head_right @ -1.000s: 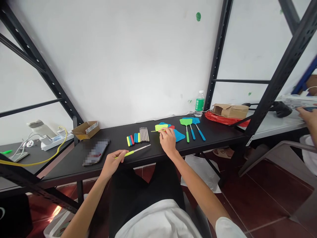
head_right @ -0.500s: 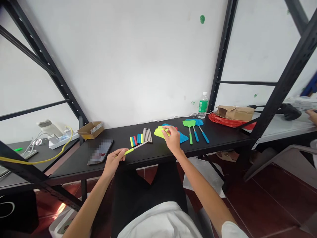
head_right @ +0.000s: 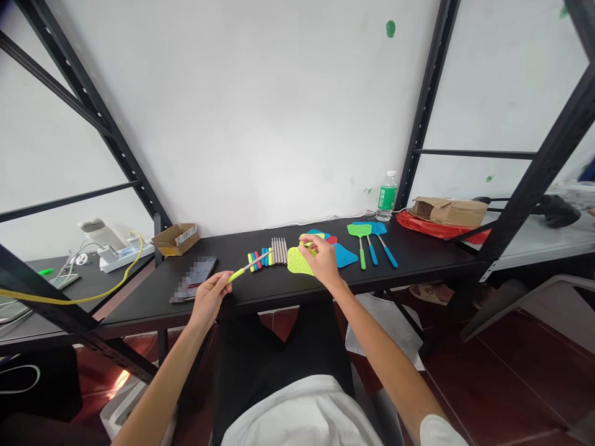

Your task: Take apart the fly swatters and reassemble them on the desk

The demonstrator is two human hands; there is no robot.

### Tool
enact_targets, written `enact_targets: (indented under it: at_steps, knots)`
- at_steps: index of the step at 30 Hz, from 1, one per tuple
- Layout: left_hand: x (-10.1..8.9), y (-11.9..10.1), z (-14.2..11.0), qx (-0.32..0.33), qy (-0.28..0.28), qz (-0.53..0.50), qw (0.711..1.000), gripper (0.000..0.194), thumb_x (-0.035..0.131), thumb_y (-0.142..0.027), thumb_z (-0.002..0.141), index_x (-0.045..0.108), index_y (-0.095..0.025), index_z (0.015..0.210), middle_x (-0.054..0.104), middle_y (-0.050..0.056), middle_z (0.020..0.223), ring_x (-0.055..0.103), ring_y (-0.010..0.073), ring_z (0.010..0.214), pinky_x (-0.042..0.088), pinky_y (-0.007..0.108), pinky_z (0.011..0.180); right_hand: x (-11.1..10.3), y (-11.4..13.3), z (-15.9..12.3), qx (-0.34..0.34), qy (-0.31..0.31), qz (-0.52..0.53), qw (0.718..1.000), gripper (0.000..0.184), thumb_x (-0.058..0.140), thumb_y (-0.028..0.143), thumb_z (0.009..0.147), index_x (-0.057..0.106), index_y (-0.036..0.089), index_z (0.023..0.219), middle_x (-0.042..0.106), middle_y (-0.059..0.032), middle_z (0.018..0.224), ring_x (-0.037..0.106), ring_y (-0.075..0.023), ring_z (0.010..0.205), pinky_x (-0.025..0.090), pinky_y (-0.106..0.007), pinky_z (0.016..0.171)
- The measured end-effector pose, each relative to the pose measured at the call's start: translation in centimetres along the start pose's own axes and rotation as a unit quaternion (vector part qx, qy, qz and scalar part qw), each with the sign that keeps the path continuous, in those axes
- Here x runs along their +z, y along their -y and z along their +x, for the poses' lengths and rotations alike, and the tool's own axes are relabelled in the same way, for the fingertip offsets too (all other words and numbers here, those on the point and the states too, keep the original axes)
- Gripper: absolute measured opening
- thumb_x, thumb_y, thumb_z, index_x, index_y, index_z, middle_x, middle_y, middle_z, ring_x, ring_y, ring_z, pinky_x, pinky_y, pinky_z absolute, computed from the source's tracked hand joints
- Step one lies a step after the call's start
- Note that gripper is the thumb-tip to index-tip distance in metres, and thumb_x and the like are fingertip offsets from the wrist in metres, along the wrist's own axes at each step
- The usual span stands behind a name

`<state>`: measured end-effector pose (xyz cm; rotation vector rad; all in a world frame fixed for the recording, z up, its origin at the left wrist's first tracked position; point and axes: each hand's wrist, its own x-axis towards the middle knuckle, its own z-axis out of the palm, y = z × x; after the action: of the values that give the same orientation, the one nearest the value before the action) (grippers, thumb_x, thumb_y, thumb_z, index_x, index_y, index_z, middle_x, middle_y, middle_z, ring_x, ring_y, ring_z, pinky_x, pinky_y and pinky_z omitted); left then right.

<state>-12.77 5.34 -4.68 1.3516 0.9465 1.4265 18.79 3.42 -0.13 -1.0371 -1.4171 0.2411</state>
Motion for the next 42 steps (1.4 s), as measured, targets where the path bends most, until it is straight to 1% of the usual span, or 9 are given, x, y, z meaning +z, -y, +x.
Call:
enact_targets:
  at_steps: [6, 10, 15, 19, 26, 29, 34, 38, 42]
  knots:
    - [0.0, 0.0, 0.0, 0.004, 0.005, 0.015, 1.0, 0.035, 0.071, -0.047, 0.082, 0.073, -0.015, 0.097, 0.055, 0.0, 0.067, 0.046, 0.0101, 0.065, 0.037, 0.021, 0.061, -0.4, -1.2, 0.0, 0.026, 0.125, -0.042, 0.991, 0.035, 0.064, 0.035, 0.082, 0.067, 0.026, 0.116, 0.071, -0.0057, 0.103, 0.065, -0.0246, 0.098, 0.05, -0.035, 0.081]
    - [0.0, 0.1, 0.1, 0.01, 0.005, 0.024, 1.0, 0.034, 0.071, -0.047, 0.082, 0.074, -0.016, 0.096, 0.055, 0.0, 0.066, 0.047, 0.0101, 0.065, 0.037, 0.021, 0.061, -1.0, -1.5, 0.1, 0.04, 0.21, -0.131, 0.968, 0.047, 0.07, 0.034, 0.078, 0.065, 0.023, 0.123, 0.068, -0.0099, 0.118, 0.061, -0.031, 0.111, 0.047, -0.039, 0.088]
    - [-0.2, 0.3, 0.2, 0.014, 0.005, 0.038, 0.999, 0.034, 0.07, -0.047, 0.082, 0.074, -0.016, 0.096, 0.056, 0.0, 0.066, 0.047, 0.0107, 0.064, 0.037, 0.022, 0.06, -2.3, -1.2, 0.3, 0.042, 0.276, -0.195, 0.94, 0.064, 0.069, 0.027, 0.075, 0.054, 0.022, 0.137, 0.065, -0.0114, 0.122, 0.063, -0.0258, 0.092, 0.046, -0.032, 0.075]
    - [-0.3, 0.5, 0.3, 0.015, 0.004, 0.037, 0.999, 0.034, 0.07, -0.046, 0.082, 0.073, -0.015, 0.096, 0.056, 0.0, 0.067, 0.047, 0.011, 0.065, 0.037, 0.022, 0.061, -3.6, -0.9, 0.7, 0.055, 0.299, -0.206, 0.93, 0.067, 0.068, 0.024, 0.074, 0.052, 0.023, 0.139, 0.07, -0.0062, 0.094, 0.061, -0.0208, 0.074, 0.041, -0.028, 0.063]
    - [-0.2, 0.3, 0.1, 0.018, 0.009, 0.047, 0.999, 0.035, 0.069, -0.047, 0.083, 0.074, -0.015, 0.097, 0.056, 0.0, 0.067, 0.048, 0.0114, 0.064, 0.036, 0.022, 0.061, -5.5, -0.7, 1.8, 0.055, 0.206, -0.055, 0.976, 0.044, 0.067, 0.031, 0.078, 0.061, 0.025, 0.121, 0.069, 0.0009, 0.079, 0.06, -0.0169, 0.066, 0.044, -0.028, 0.064]
    - [-0.2, 0.3, 0.1, 0.022, 0.009, 0.052, 0.998, 0.035, 0.07, -0.047, 0.082, 0.074, -0.016, 0.096, 0.057, 0.0, 0.066, 0.049, 0.0116, 0.064, 0.037, 0.023, 0.061, -5.1, -1.5, 2.0, 0.102, 0.146, 0.067, 0.982, 0.041, 0.072, 0.039, 0.074, 0.064, 0.021, 0.11, 0.071, -0.0022, 0.08, 0.066, -0.0213, 0.074, 0.049, -0.032, 0.066]
    - [-0.2, 0.3, 0.2, 0.023, 0.013, 0.047, 0.999, 0.034, 0.072, -0.046, 0.079, 0.075, -0.016, 0.096, 0.059, 0.0, 0.066, 0.051, 0.0119, 0.063, 0.038, 0.023, 0.06, -1.3, -3.3, 1.2, 0.229, 0.031, 0.231, 0.945, 0.044, 0.076, 0.046, 0.067, 0.062, 0.019, 0.099, 0.072, -0.0065, 0.084, 0.069, -0.0233, 0.076, 0.053, -0.032, 0.062]
    - [-0.4, 0.5, 0.2, 0.022, 0.018, 0.028, 0.999, 0.033, 0.074, -0.044, 0.078, 0.075, -0.017, 0.095, 0.061, 0.001, 0.069, 0.053, 0.012, 0.065, 0.041, 0.024, 0.064, 1.9, -3.4, -0.3, 0.288, 0.015, 0.264, 0.921, 0.046, 0.072, 0.051, 0.07, 0.054, 0.023, 0.102, 0.067, -0.0019, 0.077, 0.063, -0.0177, 0.058, 0.032, -0.02, 0.034]
    - [-0.5, 0.4, 0.1, 0.017, 0.014, 0.012, 1.0, 0.032, 0.077, -0.041, 0.076, 0.075, -0.017, 0.096, 0.065, 0.003, 0.075, 0.056, 0.0129, 0.07, 0.045, 0.025, 0.068, 3.0, -3.4, -1.2, 0.31, 0.002, 0.286, 0.907, 0.047, 0.073, 0.047, 0.069, 0.049, 0.025, 0.101, 0.062, 0.0012, 0.073, 0.058, -0.0147, 0.053, 0.025, -0.018, 0.031]
